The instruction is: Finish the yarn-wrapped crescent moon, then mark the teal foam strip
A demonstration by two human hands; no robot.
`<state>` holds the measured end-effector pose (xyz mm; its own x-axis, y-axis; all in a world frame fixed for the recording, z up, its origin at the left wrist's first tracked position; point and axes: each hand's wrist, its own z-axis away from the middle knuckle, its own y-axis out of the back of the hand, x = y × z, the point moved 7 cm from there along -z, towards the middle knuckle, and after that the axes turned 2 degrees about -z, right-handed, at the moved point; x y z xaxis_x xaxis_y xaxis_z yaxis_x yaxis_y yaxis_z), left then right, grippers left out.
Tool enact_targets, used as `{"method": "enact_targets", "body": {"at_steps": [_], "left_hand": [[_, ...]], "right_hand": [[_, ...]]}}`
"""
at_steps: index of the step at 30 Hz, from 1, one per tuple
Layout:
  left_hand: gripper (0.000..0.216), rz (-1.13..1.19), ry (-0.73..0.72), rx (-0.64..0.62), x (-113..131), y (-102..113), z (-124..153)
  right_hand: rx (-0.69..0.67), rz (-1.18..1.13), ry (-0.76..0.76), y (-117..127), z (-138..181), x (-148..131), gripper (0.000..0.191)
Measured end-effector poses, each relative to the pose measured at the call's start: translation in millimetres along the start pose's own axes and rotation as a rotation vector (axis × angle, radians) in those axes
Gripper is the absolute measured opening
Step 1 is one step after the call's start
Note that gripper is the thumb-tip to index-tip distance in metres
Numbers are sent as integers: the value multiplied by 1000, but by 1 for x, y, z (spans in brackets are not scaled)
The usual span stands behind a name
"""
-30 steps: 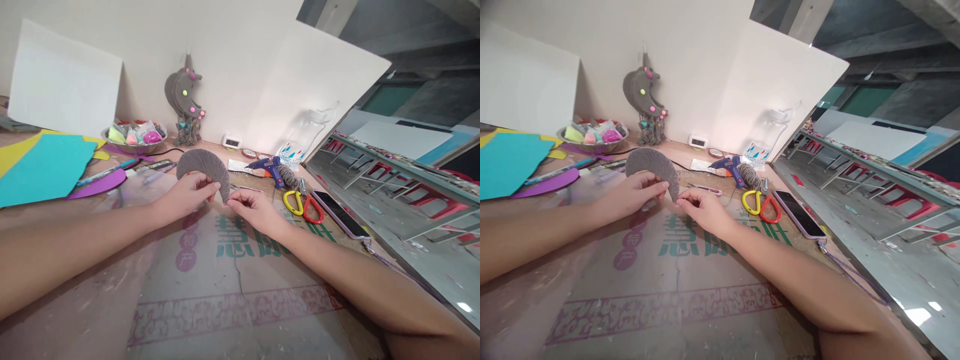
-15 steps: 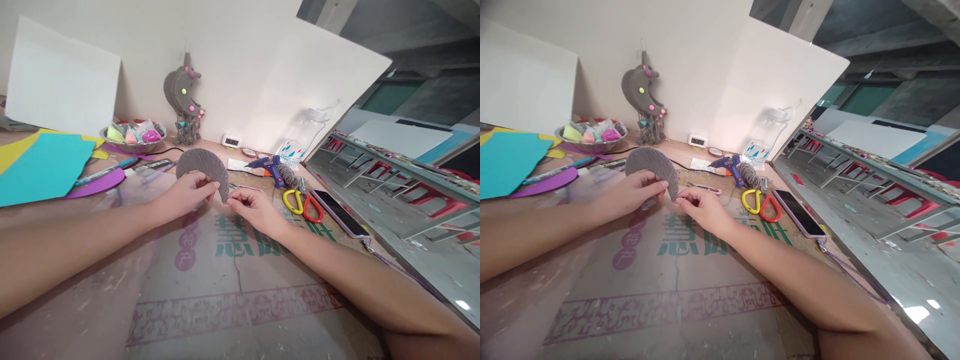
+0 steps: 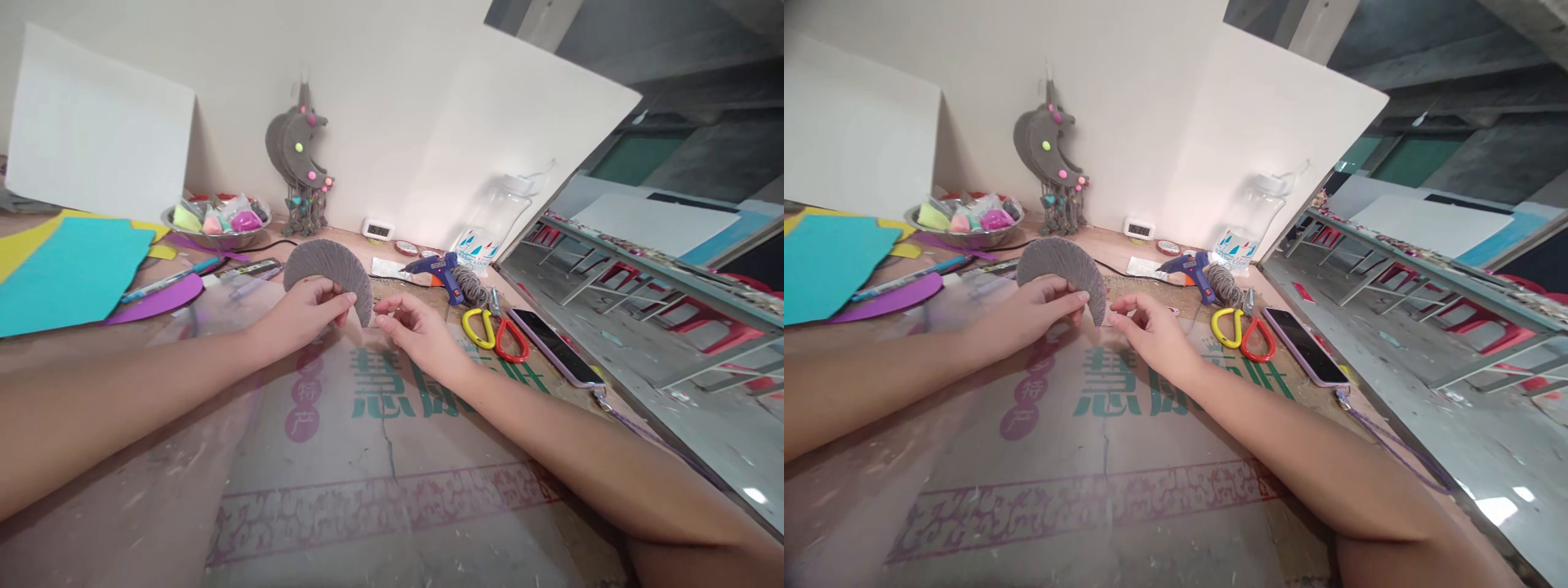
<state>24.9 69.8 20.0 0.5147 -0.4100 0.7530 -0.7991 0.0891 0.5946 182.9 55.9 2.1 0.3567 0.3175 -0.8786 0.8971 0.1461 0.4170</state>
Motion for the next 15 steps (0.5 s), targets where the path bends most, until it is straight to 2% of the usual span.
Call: {"method": "enact_targets", "body": {"at_steps": [5,11,15], "left_hand": [[37,-5,10,9,-1,0,0],[38,8,-6,10,-2,0,-1],[38,8,-12,6,-1,0,0]], "right_hand": [[77,56,39,7,0,-4,24],[44,88,95,5,1,-9,24],[39,93,111,4,1,-8,17]]}}
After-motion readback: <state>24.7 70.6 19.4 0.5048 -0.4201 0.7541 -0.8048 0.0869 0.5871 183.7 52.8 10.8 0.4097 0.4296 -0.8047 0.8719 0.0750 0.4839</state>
